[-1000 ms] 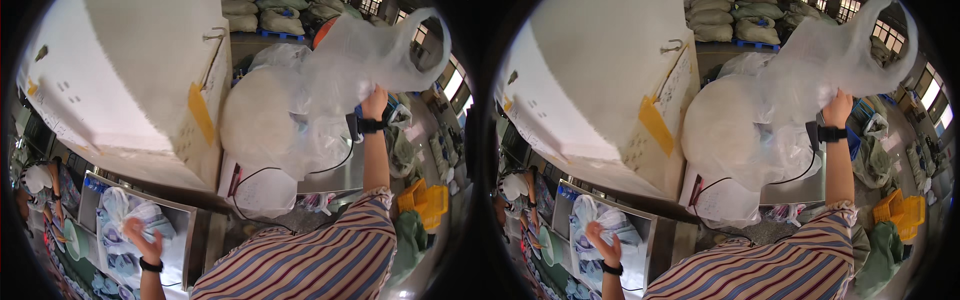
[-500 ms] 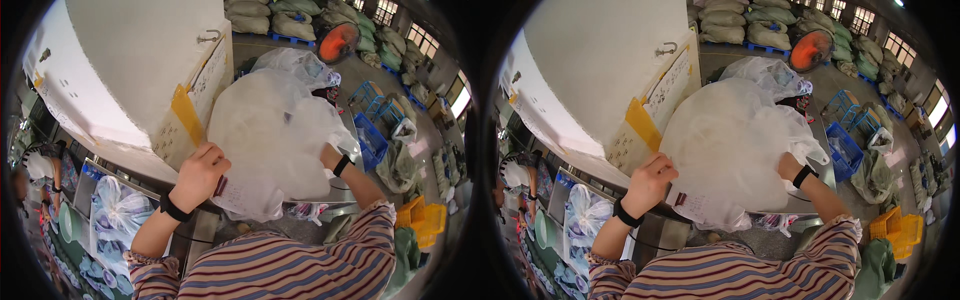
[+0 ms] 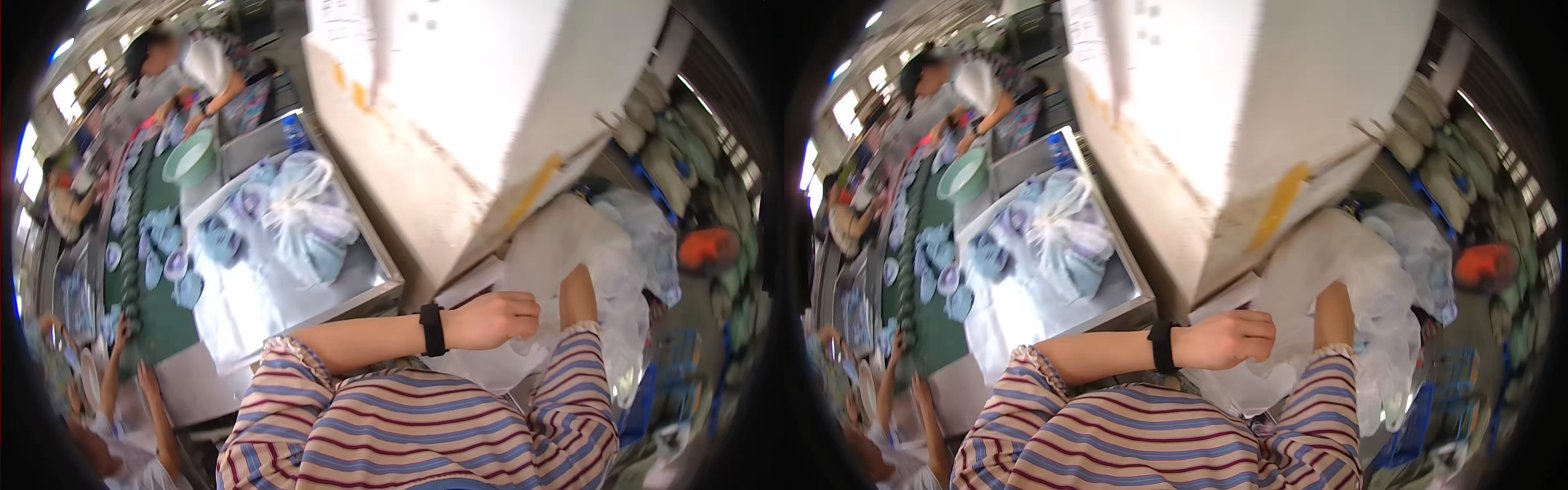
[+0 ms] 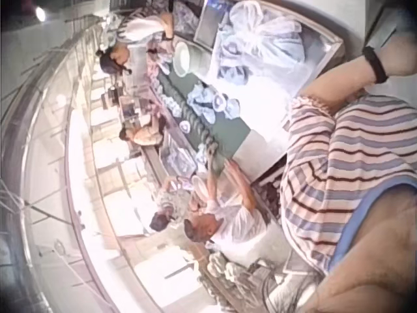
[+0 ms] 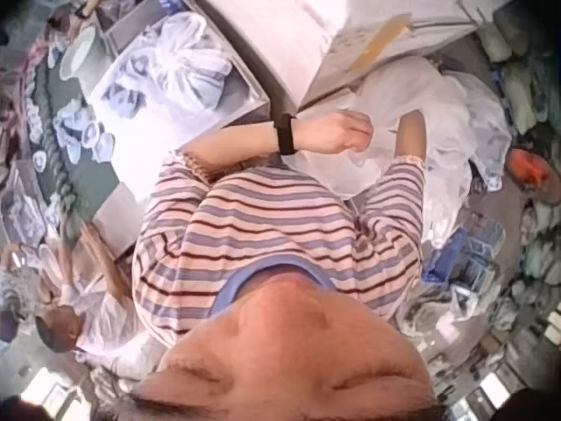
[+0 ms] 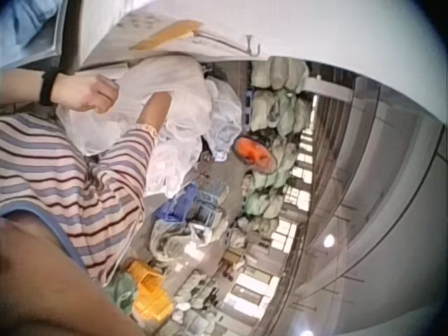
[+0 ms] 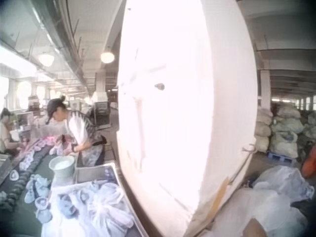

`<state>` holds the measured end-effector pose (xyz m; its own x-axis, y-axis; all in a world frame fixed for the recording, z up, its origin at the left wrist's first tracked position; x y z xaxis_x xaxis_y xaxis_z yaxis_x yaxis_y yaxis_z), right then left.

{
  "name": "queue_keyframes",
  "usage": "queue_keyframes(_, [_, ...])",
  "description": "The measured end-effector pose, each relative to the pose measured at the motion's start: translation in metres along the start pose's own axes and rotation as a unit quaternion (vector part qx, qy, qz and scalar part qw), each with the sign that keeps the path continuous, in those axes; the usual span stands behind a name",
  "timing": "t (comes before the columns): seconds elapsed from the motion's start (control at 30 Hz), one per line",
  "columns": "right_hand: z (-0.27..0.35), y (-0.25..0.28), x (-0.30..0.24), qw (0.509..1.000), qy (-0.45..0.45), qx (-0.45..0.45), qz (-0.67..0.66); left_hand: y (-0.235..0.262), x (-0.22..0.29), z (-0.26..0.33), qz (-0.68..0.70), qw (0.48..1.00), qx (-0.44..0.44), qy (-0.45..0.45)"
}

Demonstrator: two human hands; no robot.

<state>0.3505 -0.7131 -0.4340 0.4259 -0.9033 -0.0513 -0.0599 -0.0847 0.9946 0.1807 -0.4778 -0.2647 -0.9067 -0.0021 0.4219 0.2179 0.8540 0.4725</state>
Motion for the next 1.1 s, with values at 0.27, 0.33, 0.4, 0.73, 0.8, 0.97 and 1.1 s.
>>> queue_keyframes(0.27, [-0.067,-0.019,-0.038,0.996,0.074,0.013,-0.038,0.038,-0.019,0.022,-0.096,0.994,-0.035,0.044])
queue_keyframes(0.33, [-0.079,-0.037,-0.057,0.990,0.126,0.040,-0.041,0.042,-0.029,0.025,-0.102,0.991,-0.036,0.078])
queue_keyframes(0.4, [-0.043,-0.066,-0.005,0.968,0.211,0.135,0.033,0.017,-0.025,-0.016,-0.071,0.996,-0.043,0.042])
queue_keyframes(0.73, [0.048,0.033,-0.081,0.991,-0.129,-0.002,-0.021,0.017,-0.034,-0.004,-0.100,0.991,-0.043,0.074])
queue_keyframes(0.8, [0.120,0.099,-0.031,0.860,-0.233,0.406,-0.201,0.025,-0.037,-0.005,-0.099,0.991,-0.016,0.084])
queue_keyframes(0.97, [0.317,0.139,0.101,0.291,-0.299,0.701,-0.579,0.027,-0.038,-0.026,-0.153,0.985,-0.040,0.070])
queue_keyframes(1.1, [0.443,0.140,0.148,0.450,-0.245,0.683,-0.521,-0.012,-0.053,-0.057,-0.258,0.955,-0.121,0.078])
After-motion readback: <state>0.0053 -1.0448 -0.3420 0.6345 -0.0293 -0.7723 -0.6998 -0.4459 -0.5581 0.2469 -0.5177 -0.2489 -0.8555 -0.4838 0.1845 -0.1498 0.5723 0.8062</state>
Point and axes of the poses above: each hand's wrist, its own z-axis away from the middle knuckle, its own y-axis out of the back of the hand, x = y × z, the point moved 9 cm from there along -z, towards the middle knuckle, and after that the axes turned 1 degree about x, right-handed, at the moved point
